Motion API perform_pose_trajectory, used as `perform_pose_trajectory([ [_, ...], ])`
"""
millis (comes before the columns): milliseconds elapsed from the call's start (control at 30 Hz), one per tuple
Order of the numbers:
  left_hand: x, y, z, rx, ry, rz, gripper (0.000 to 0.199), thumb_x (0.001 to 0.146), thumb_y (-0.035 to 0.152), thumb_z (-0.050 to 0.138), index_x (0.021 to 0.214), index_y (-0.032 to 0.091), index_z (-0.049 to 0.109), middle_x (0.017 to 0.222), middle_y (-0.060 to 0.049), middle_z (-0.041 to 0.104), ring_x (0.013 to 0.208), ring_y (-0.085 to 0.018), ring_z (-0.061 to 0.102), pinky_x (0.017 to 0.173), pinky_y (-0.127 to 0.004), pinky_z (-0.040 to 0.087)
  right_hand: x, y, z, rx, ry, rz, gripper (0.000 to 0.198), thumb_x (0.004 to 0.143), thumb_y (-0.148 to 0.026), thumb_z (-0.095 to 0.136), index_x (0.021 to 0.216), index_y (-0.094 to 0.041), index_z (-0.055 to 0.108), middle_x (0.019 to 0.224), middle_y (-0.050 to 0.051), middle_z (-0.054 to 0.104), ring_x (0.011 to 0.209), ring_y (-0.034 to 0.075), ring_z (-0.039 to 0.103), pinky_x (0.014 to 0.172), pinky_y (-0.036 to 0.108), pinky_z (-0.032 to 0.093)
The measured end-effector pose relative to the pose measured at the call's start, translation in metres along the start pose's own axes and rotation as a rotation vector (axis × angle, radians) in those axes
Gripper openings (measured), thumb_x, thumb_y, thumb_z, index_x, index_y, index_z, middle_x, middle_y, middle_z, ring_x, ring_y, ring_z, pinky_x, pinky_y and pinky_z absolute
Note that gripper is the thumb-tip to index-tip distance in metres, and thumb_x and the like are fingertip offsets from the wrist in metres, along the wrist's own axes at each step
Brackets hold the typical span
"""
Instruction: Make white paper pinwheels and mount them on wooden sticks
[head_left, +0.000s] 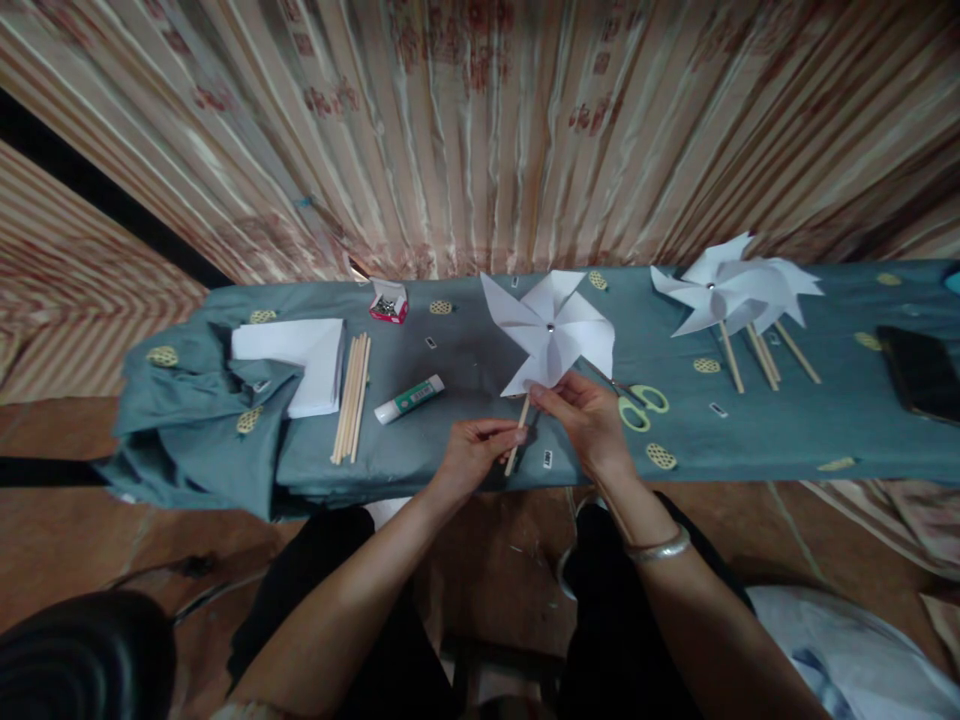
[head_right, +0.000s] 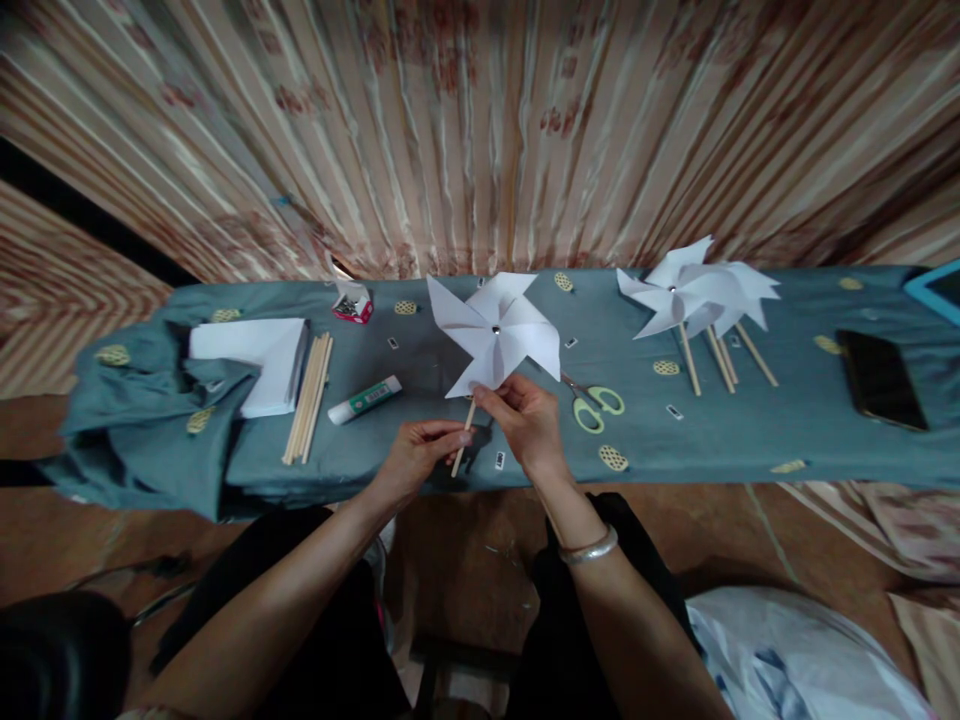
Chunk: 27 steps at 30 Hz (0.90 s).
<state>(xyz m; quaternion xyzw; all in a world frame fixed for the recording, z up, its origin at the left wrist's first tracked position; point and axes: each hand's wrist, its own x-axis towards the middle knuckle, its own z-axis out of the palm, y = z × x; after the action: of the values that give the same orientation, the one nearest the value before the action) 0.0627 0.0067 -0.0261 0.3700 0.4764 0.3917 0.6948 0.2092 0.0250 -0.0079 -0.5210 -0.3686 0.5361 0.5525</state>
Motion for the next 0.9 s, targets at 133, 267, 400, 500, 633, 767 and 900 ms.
perform_pose_trajectory([
  [133, 0.000, 0.001, 0.001, -0.006, -0.010, 0.000, 0.038, 0.052, 0.045, 0.086, 0.075, 0.015, 0.079, 0.056, 0.000, 0.063, 0.051, -0.008, 0.045, 0.052, -0.022, 0.034, -0.002, 0.002, 0.000, -0.112, 0.006, -0.060, 0.026, 0.063, -0.040, 0.081, 0.079, -0.021, 0.071, 0.076, 0.003, 0.076, 0.070, 0.019, 0.069, 0.068, 0.032, 0.055],
  [267, 0.000, 0.003, 0.004, -0.020, -0.011, 0.016, 0.036, 0.053, 0.044, 0.085, 0.073, 0.015, 0.079, 0.054, 0.001, 0.060, 0.050, -0.007, 0.042, 0.052, -0.022, 0.033, -0.008, 0.003, -0.001, -0.321, -0.006, -0.124, 0.024, 0.069, -0.042, 0.076, 0.079, -0.020, 0.071, 0.075, 0.004, 0.075, 0.067, 0.018, 0.069, 0.064, 0.030, 0.054],
  [400, 0.001, 0.004, 0.010, -0.025, -0.003, 0.033, 0.035, 0.053, 0.044, 0.084, 0.071, 0.014, 0.078, 0.052, 0.002, 0.059, 0.050, -0.007, 0.041, 0.053, -0.023, 0.033, -0.012, 0.005, -0.001, -0.395, -0.006, -0.123, 0.021, 0.072, -0.040, 0.074, 0.077, -0.020, 0.070, 0.073, 0.004, 0.075, 0.067, 0.018, 0.069, 0.061, 0.028, 0.052],
  [500, 0.003, 0.004, 0.015, -0.035, -0.003, 0.032, 0.036, 0.052, 0.045, 0.085, 0.069, 0.014, 0.077, 0.049, 0.003, 0.056, 0.048, -0.007, 0.040, 0.052, -0.023, 0.033, -0.012, 0.005, -0.001, -0.354, -0.003, -0.117, 0.020, 0.071, -0.039, 0.073, 0.077, -0.020, 0.069, 0.071, 0.003, 0.074, 0.064, 0.017, 0.068, 0.059, 0.027, 0.051],
  [633, 0.006, 0.004, 0.022, -0.073, -0.015, 0.009, 0.041, 0.049, 0.047, 0.086, 0.071, 0.014, 0.077, 0.050, 0.002, 0.057, 0.047, -0.006, 0.041, 0.051, -0.023, 0.032, -0.009, 0.002, -0.003, -0.278, 0.028, -0.118, 0.020, 0.067, -0.039, 0.074, 0.072, -0.020, 0.068, 0.069, 0.003, 0.073, 0.061, 0.016, 0.066, 0.059, 0.027, 0.051],
  [767, 0.008, 0.003, 0.028, -0.076, -0.033, -0.047, 0.046, 0.044, 0.050, 0.088, 0.071, 0.014, 0.077, 0.048, 0.003, 0.056, 0.045, -0.006, 0.041, 0.049, -0.022, 0.031, -0.004, -0.003, -0.011, -0.237, 0.049, -0.138, 0.022, 0.064, -0.040, 0.076, 0.069, -0.020, 0.068, 0.068, 0.002, 0.072, 0.059, 0.015, 0.063, 0.057, 0.027, 0.048],
  [900, 0.007, 0.001, 0.032, -0.045, -0.010, -0.065, 0.046, 0.043, 0.049, 0.088, 0.071, 0.014, 0.078, 0.050, 0.002, 0.058, 0.045, -0.005, 0.041, 0.049, -0.022, 0.030, 0.005, -0.013, -0.027, -0.289, 0.128, -0.177, 0.028, 0.061, -0.044, 0.078, 0.066, -0.020, 0.067, 0.055, -0.002, 0.063, 0.051, 0.012, 0.053, 0.051, 0.025, 0.039],
])
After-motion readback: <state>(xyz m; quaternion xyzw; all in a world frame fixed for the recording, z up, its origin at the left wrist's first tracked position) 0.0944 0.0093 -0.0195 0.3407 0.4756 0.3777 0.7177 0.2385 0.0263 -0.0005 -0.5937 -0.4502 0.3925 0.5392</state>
